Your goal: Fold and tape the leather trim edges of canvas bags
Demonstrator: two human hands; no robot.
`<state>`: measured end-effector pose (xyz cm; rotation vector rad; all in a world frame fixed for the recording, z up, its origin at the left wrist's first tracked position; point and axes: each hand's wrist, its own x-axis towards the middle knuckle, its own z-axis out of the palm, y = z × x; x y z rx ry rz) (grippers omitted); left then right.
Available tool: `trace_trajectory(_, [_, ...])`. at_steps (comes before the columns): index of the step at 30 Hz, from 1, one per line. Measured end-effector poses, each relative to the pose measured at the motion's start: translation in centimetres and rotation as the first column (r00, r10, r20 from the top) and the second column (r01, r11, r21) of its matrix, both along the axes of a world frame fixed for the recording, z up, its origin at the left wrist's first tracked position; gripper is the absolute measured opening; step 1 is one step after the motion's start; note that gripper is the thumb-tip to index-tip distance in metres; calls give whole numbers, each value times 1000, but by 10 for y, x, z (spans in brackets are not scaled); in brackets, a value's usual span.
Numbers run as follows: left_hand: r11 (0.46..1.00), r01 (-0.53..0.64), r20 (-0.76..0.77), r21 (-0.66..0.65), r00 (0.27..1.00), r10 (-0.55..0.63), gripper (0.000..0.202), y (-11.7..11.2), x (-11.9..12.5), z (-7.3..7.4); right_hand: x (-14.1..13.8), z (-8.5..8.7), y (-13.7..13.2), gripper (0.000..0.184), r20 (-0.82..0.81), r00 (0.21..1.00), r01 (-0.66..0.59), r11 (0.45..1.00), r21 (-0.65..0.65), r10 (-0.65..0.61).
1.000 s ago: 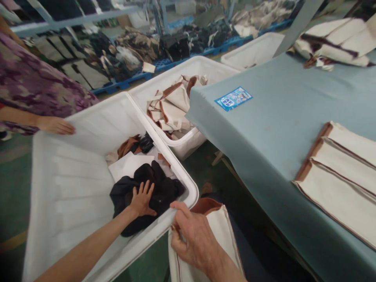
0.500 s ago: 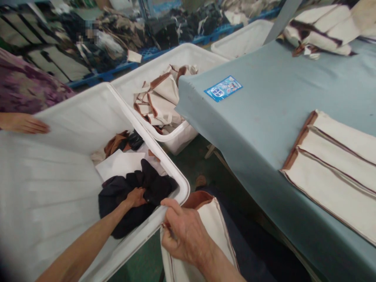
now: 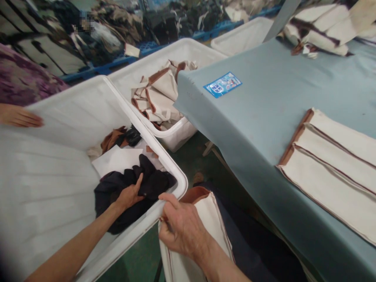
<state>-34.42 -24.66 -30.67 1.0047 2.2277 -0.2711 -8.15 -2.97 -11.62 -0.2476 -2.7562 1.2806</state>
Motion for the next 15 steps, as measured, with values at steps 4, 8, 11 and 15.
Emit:
trace_trajectory(4, [997, 75, 101, -37, 992, -70, 43, 18, -19, -11, 0, -1, 0, 23, -40, 999, -1, 1000, 13, 1])
trace_trajectory(8, [993, 95, 140, -73, 987, -84, 42, 30, -23, -17, 0, -2, -2, 24, -70, 997, 17, 1000, 12, -16])
trace_trajectory(11, [994, 84, 143, -70, 987, -74, 41, 28, -12, -14, -1, -2, -3, 25, -86, 996, 28, 1000, 3, -27])
trace_trajectory(15, [998, 55, 149, -31, 988, -50, 39, 21, -2, 2, -3, -3, -5, 27, -89, 995, 51, 999, 11, -50])
